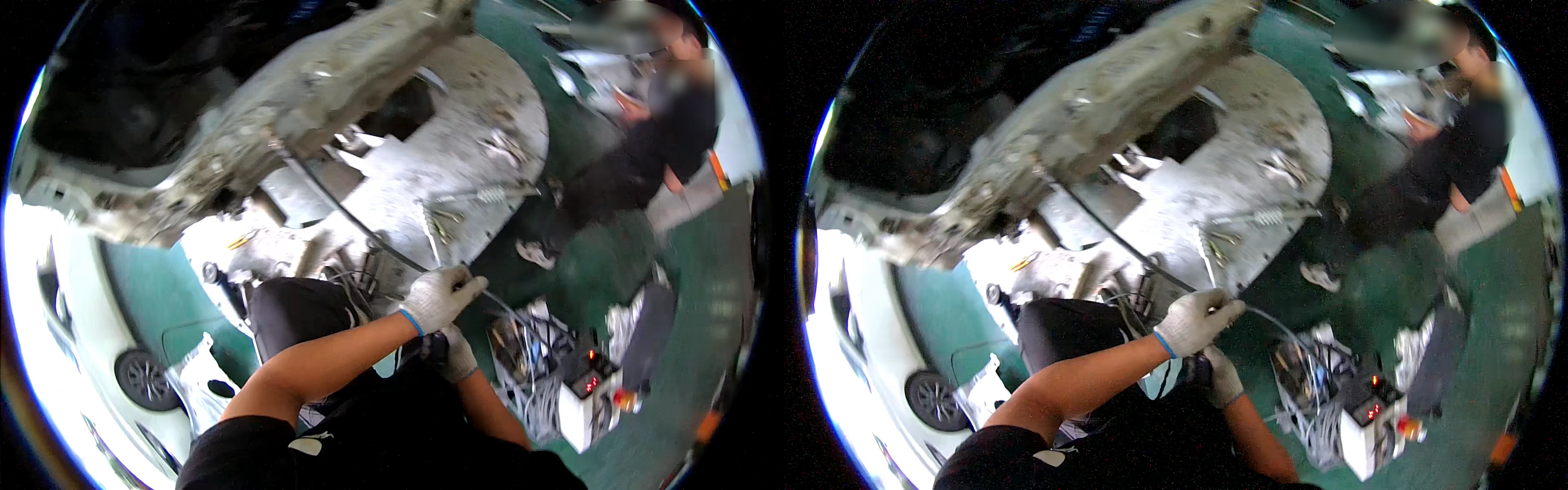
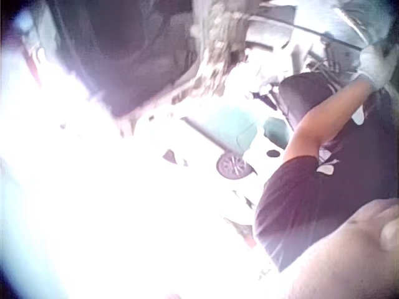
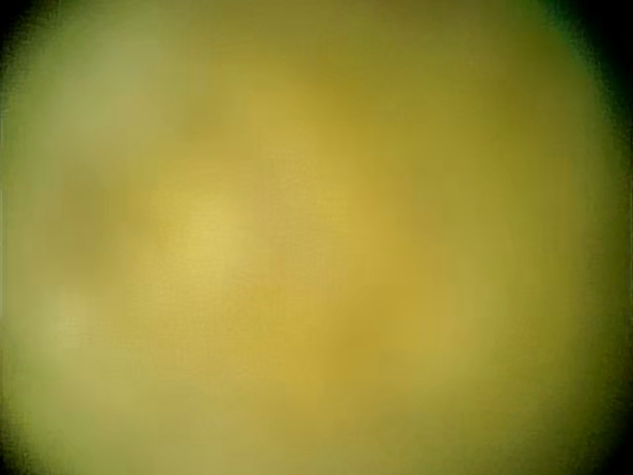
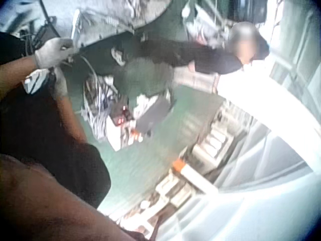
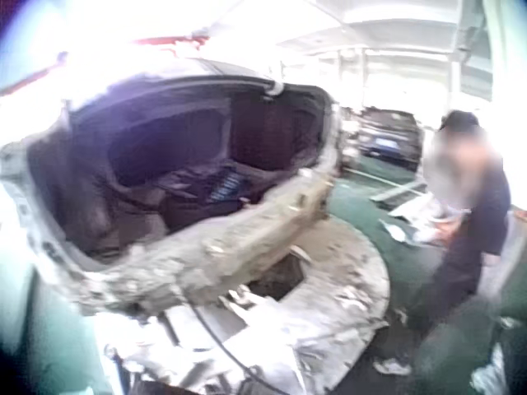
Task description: The person uses an angle grinder to cut and smooth the front frame of a white car, then switches to a spot welder to apply welds to the same area. The person handles the tools with both hands while working on the vehicle's front end.
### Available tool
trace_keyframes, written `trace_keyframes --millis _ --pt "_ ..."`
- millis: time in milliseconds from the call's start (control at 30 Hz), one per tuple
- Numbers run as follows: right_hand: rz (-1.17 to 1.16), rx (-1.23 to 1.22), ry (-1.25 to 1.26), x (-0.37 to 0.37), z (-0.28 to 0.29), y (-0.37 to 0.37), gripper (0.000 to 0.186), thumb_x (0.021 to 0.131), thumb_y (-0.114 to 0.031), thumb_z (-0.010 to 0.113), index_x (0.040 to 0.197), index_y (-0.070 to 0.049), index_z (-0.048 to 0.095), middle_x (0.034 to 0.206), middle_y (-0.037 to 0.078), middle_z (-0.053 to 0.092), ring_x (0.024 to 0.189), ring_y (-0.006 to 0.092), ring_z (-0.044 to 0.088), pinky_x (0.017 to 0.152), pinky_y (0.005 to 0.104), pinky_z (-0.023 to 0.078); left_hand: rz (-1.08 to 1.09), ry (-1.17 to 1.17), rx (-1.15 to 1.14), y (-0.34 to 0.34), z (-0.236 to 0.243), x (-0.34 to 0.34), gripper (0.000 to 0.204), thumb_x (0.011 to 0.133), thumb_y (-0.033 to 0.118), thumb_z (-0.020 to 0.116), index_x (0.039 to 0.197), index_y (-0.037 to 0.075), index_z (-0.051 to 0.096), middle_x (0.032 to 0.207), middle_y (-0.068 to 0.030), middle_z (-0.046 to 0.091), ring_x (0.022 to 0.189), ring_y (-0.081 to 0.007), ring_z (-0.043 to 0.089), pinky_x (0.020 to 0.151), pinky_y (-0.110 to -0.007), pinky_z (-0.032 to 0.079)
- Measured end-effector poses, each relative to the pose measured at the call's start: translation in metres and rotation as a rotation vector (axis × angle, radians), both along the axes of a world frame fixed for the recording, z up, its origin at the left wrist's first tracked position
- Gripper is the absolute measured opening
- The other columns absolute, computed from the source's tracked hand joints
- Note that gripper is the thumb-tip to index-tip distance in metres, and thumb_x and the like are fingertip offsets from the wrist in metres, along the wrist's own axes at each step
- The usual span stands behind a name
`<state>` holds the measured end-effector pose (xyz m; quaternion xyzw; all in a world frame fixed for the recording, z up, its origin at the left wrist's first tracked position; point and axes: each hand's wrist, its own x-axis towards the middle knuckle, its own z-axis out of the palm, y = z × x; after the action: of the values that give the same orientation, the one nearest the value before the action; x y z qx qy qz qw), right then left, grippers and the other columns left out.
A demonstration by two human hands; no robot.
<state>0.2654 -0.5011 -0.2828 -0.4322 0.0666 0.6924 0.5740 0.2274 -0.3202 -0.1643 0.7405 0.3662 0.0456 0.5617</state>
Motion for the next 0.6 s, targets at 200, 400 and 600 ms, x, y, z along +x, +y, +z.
trace_keyframes --millis 200,400,600 --pt "-0.06 0.007 0.061 0.019 -0.019 -0.011 0.05 0.099 -0.057 0.064 0.127 -0.016 0.057 0.083 0.001 0.062 0.065 0.0157 0.059 0.06 0.0335 0.054 0.396 -0.185 0.807 0.114 0.05 -0.07 0.023 0.091 0.016 0.08 0.111 0.008 0.072 0.11 -0.0129 0.075 0.106 -0.029 0.072 0.095 -0.041 0.057" --pt "-0.021 0.166 0.315 0.061 -0.042 -0.036 0.056 0.099 -0.06 0.063 0.128 -0.012 0.061 0.101 0.003 0.067 0.086 0.0192 0.069 0.072 0.0346 0.061 0.59 0.491 1.606 0.229 0.166 -0.223 0.064 0.086 0.045 0.081 0.134 0.008 0.062 0.131 -0.0243 0.063 0.126 -0.0409 0.059 0.105 -0.052 0.05" --pt "-0.045 0.054 0.115 0.059 -0.007 -0.02 0.062 0.096 -0.066 0.065 0.123 -0.009 0.063 0.09 0.001 0.063 0.074 0.0169 0.064 0.066 0.0335 0.057 0.475 0.854 1.234 0.251 0.152 -0.265 0.063 0.086 0.053 0.077 0.127 0.006 0.065 0.126 -0.0187 0.067 0.125 -0.0349 0.061 0.11 -0.049 0.043"
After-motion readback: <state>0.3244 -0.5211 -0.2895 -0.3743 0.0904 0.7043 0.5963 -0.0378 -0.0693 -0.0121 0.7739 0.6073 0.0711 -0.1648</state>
